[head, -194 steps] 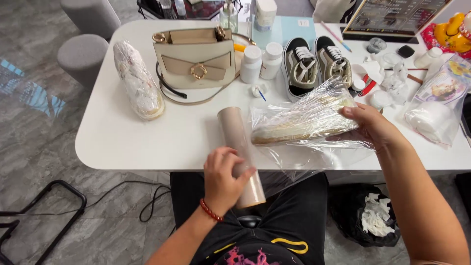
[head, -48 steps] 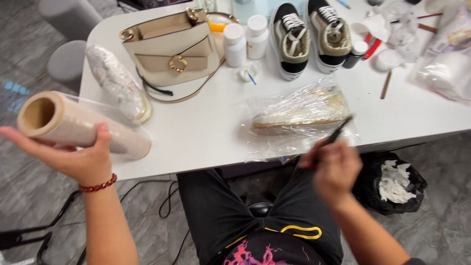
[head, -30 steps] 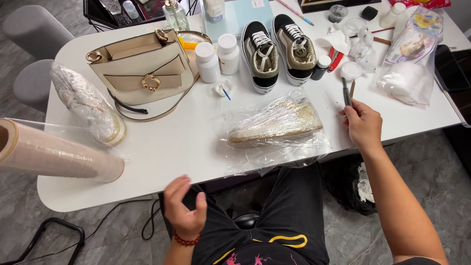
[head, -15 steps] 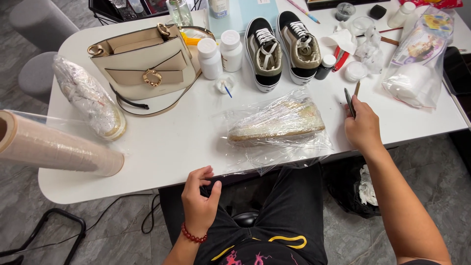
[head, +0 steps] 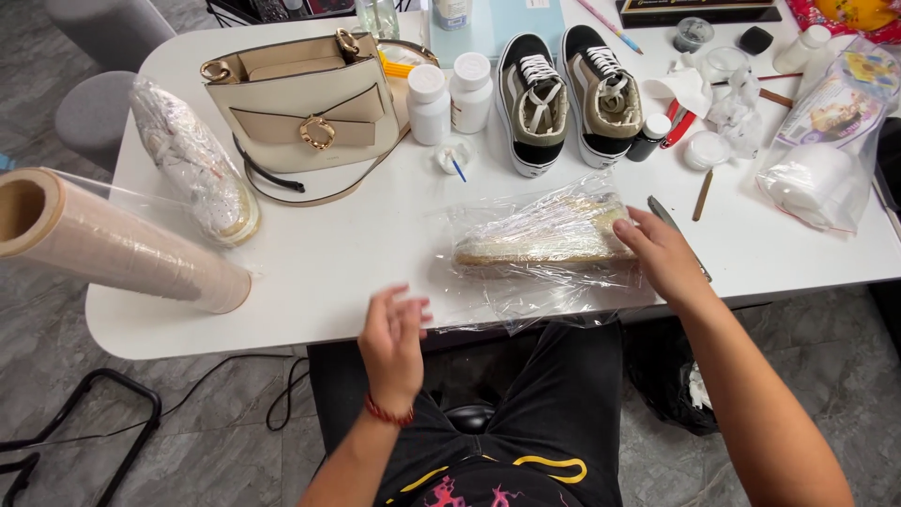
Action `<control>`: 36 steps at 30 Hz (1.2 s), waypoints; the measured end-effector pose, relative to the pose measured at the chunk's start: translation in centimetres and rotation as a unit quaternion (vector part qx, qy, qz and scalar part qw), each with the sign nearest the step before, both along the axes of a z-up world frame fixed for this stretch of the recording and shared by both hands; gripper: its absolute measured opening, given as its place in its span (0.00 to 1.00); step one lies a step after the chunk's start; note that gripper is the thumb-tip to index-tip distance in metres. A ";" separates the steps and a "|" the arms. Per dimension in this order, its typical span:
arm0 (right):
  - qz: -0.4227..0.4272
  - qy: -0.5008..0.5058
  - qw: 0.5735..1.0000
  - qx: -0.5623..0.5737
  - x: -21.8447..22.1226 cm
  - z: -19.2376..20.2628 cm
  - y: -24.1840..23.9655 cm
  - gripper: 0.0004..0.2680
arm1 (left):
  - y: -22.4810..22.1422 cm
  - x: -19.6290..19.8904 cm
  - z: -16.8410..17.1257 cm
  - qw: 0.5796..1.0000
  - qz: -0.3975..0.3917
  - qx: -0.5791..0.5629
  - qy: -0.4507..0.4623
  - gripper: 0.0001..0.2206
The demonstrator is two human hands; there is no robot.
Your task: Wrapping shoes in plastic film for storage or display.
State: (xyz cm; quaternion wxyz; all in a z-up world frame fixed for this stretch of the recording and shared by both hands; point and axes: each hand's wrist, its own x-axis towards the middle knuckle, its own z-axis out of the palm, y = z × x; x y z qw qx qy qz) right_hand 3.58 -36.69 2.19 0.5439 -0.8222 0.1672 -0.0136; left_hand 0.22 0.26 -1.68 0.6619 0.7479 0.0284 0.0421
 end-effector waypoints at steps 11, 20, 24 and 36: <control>0.054 -0.027 0.980 0.192 -1.6 0.0 0.6 0.25 | 0.0 6.7 2.9 0.988 -0.045 0.100 0.108 0.24; 0.108 -0.218 0.910 0.336 -7.0 -0.4 0.1 0.32 | 1.4 3.0 1.6 0.925 -0.281 -0.253 -0.049 0.31; 0.138 -0.272 0.882 0.360 -8.3 0.9 3.1 0.35 | 1.3 -0.6 0.8 0.933 -0.207 -0.291 -0.044 0.10; 0.075 -0.367 0.885 0.277 -11.1 -2.9 7.0 0.38 | 4.1 -6.0 9.6 0.969 -0.155 -0.028 -0.190 0.35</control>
